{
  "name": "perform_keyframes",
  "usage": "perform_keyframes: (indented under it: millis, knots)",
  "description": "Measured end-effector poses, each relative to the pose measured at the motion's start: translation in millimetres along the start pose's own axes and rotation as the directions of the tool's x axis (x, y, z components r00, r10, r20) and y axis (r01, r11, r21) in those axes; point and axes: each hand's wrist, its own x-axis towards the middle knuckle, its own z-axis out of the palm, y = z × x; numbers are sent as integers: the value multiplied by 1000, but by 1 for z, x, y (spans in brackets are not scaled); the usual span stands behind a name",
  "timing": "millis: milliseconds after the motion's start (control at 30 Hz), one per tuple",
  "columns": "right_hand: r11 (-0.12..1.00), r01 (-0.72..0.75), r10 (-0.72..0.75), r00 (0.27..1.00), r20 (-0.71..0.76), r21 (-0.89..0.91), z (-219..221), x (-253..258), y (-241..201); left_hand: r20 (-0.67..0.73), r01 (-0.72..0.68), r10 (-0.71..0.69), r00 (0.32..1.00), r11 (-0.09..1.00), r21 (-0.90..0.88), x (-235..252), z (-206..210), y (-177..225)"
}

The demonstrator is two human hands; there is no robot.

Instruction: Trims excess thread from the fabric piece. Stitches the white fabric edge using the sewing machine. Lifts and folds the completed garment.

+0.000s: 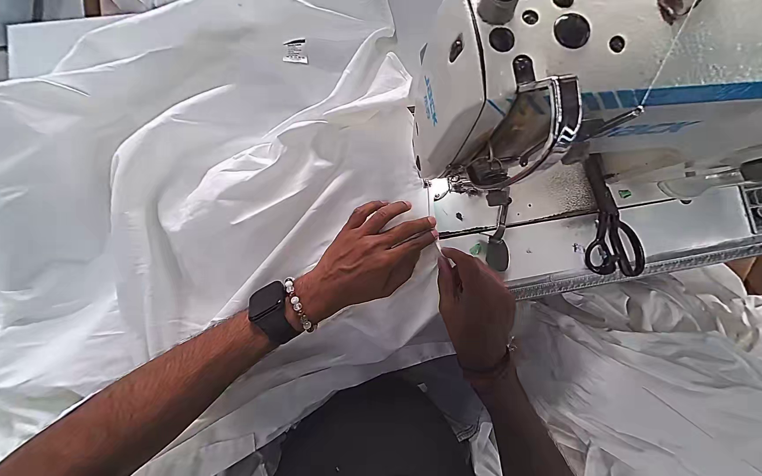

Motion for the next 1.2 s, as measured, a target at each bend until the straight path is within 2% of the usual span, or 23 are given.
perform_keyframes:
  millis: [100,233,433,600,700,867,933,967,1033,1067,1133,1167,1200]
  knots:
    - [994,93,-94,995,-17,-58,1,-14,-2,2,9,-9,1000,1000,-19,0,0,-1]
    - [972,176,-164,982,89,-153,-6,-17,-3,26,-25,27,999,998,-53,0,-4,0]
    - [961,176,-158,982,101,-212,-5,0,0,22,8,-8,1000,1000,6,8,-2,-6]
    - [956,151,-123,985,122,-252,3,30,-4,-4,17,-16,1000,999,37,23,-6,-26]
    - [957,135,-109,987,114,-255,9,46,-7,-15,-32,32,999,998,48,31,-9,-49]
    - [948,126,-93,988,122,-293,19,66,-16,-50,-231,233,971,972,41,53,-16,-99]
    - [944,95,-53,989,138,-316,21,69,-21,2,-230,231,973,969,93,57,-24,-103]
    - [945,84,-44,990,132,-317,23,71,-22,49,-178,172,984,972,152,55,-31,-94]
    - [959,70,-53,996,71,-275,29,69,-18,128,58,-95,987,962,265,40,-47,-46]
    - [970,52,-43,998,43,-238,30,63,-16,142,212,-259,955,936,280,26,-51,-12]
    - [992,2,-4,1000,-17,-128,31,60,-13,158,497,-537,829,836,232,-9,-45,38]
    - [997,-30,29,999,-17,-70,29,57,-12,179,587,-608,773,793,161,-28,-37,50]
    - [998,-61,61,998,-5,-25,27,56,-11,170,627,-635,753,772,107,-45,-28,51]
